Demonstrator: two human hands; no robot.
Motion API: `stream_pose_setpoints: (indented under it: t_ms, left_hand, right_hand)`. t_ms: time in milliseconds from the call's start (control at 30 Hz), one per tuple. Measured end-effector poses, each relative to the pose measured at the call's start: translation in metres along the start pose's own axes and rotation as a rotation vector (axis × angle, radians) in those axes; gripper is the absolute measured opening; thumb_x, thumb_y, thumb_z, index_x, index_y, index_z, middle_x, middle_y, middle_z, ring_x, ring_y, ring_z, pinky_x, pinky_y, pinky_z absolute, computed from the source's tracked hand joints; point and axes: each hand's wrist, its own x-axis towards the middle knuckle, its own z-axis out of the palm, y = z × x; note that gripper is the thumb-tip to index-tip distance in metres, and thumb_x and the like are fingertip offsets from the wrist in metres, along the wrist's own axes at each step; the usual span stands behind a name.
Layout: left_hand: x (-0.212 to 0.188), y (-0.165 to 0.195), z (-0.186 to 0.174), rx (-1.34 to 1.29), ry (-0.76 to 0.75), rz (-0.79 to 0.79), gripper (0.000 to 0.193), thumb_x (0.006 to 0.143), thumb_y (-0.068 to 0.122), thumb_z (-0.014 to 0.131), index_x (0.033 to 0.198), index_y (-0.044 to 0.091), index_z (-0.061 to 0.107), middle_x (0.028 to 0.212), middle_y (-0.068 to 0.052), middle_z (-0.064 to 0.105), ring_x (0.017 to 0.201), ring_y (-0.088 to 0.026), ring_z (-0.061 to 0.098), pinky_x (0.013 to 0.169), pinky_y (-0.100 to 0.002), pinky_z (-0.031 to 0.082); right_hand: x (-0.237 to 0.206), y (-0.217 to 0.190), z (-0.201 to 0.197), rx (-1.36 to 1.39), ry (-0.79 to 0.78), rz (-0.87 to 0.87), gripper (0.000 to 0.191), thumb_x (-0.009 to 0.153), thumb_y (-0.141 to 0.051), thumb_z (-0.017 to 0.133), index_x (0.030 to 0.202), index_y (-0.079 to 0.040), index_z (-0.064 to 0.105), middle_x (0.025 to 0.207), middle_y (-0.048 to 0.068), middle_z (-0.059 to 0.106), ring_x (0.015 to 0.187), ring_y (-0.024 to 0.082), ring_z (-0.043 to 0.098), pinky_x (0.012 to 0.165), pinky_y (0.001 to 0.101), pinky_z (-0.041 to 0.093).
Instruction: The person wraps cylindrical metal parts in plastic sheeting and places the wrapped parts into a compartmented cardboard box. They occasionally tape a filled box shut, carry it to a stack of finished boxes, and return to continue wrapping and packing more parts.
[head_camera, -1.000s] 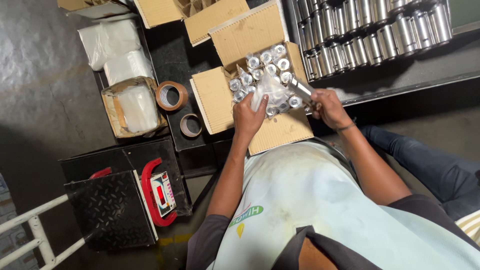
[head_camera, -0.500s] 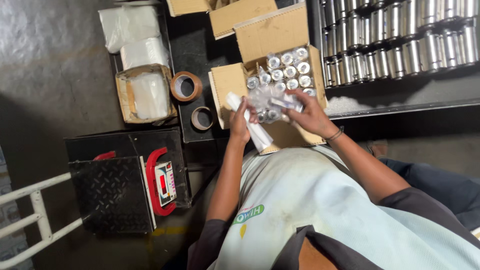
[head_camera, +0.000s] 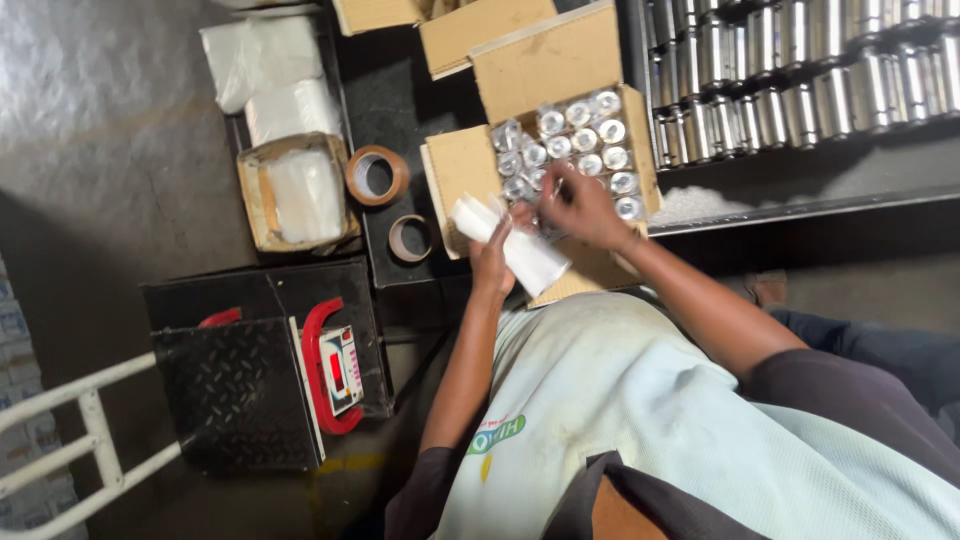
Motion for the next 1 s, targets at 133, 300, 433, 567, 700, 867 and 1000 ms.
stream_pose_setpoints:
  t_ms: [133, 300, 433, 567, 700, 867, 1000]
  left_hand:
    - [0.018, -0.014, 0.035, -0.090, 0.003, -0.213, 0.041, 0.094, 0.016, 0.065, 0.130, -0.003, 0.054, 0.117, -0.014, 0.072, 0.100, -0.022, 0.074, 0.090, -0.037, 0.059]
    - [0.039, 0.007, 0.082, 0.453, -0.135, -0.096, 0.030, 0.089, 0.023, 0.076, 0.106, 0.001, 0.066, 0.094, -0.011, 0.072, 0.078, -0.019, 0.070, 0.070, -0.036, 0.057]
    - [0.023, 0.005, 0.120, 1.107, -0.118, -0.027, 0.028, 0.085, 0.029, 0.085, 0.087, 0.003, 0.076, 0.076, -0.008, 0.073, 0.060, -0.017, 0.066, 0.055, -0.035, 0.055]
    - [0.008, 0.013, 0.131, 0.879, -0.245, -0.098, 0.022, 0.081, 0.021, 0.084, 0.087, 0.007, 0.068, 0.075, -0.007, 0.071, 0.055, -0.015, 0.064, 0.046, -0.034, 0.046]
    - [0.009, 0.045, 0.121, 1.538, -0.055, 0.493, 0.017, 0.088, 0.022, 0.079, 0.083, 0.006, 0.076, 0.064, -0.007, 0.070, 0.052, -0.013, 0.065, 0.052, -0.033, 0.051]
    - [0.001, 0.046, 0.124, 1.332, -0.097, 0.259, 0.026, 0.094, 0.025, 0.075, 0.088, 0.000, 0.077, 0.064, -0.010, 0.069, 0.055, -0.015, 0.062, 0.052, -0.034, 0.048]
    - [0.002, 0.035, 0.132, 1.257, -0.136, 0.367, 0.025, 0.095, 0.024, 0.073, 0.097, -0.001, 0.075, 0.067, -0.012, 0.070, 0.058, -0.017, 0.063, 0.056, -0.035, 0.049]
  right_hand:
    - [-0.037, 0.013, -0.012, -0.104, 0.274, -0.110, 0.008, 0.103, -0.018, 0.067, 0.103, -0.010, 0.069, 0.089, 0.012, 0.070, 0.079, 0.024, 0.069, 0.073, 0.0367, 0.054]
    - [-0.036, 0.048, -0.089, -0.226, 0.083, 0.101, 0.024, 0.097, -0.032, 0.078, 0.101, -0.008, 0.073, 0.090, 0.011, 0.068, 0.076, 0.023, 0.063, 0.071, 0.0395, 0.049]
    - [-0.056, 0.021, -0.095, -0.156, 0.048, -0.204, 0.054, 0.093, -0.026, 0.082, 0.134, 0.002, 0.060, 0.103, 0.015, 0.069, 0.092, 0.020, 0.066, 0.075, 0.0374, 0.055]
    - [-0.078, -0.004, -0.094, 0.259, 0.187, 0.037, 0.071, 0.090, -0.020, 0.077, 0.153, 0.000, 0.052, 0.105, 0.015, 0.059, 0.086, 0.026, 0.051, 0.077, 0.0419, 0.044]
    - [-0.097, 0.047, -0.173, -0.920, 0.605, 0.172, 0.062, 0.081, -0.023, 0.087, 0.123, 0.008, 0.052, 0.102, 0.024, 0.056, 0.096, 0.038, 0.057, 0.081, 0.0512, 0.047]
    - [-0.102, 0.113, -0.245, -0.833, 0.816, 0.327, 0.038, 0.079, -0.018, 0.073, 0.103, 0.011, 0.072, 0.105, 0.029, 0.063, 0.086, 0.035, 0.066, 0.077, 0.0449, 0.055]
    - [-0.098, 0.078, -0.202, -0.059, 0.489, 0.397, 0.043, 0.099, -0.039, 0.065, 0.093, 0.002, 0.075, 0.077, 0.017, 0.067, 0.068, 0.025, 0.062, 0.065, 0.0371, 0.048]
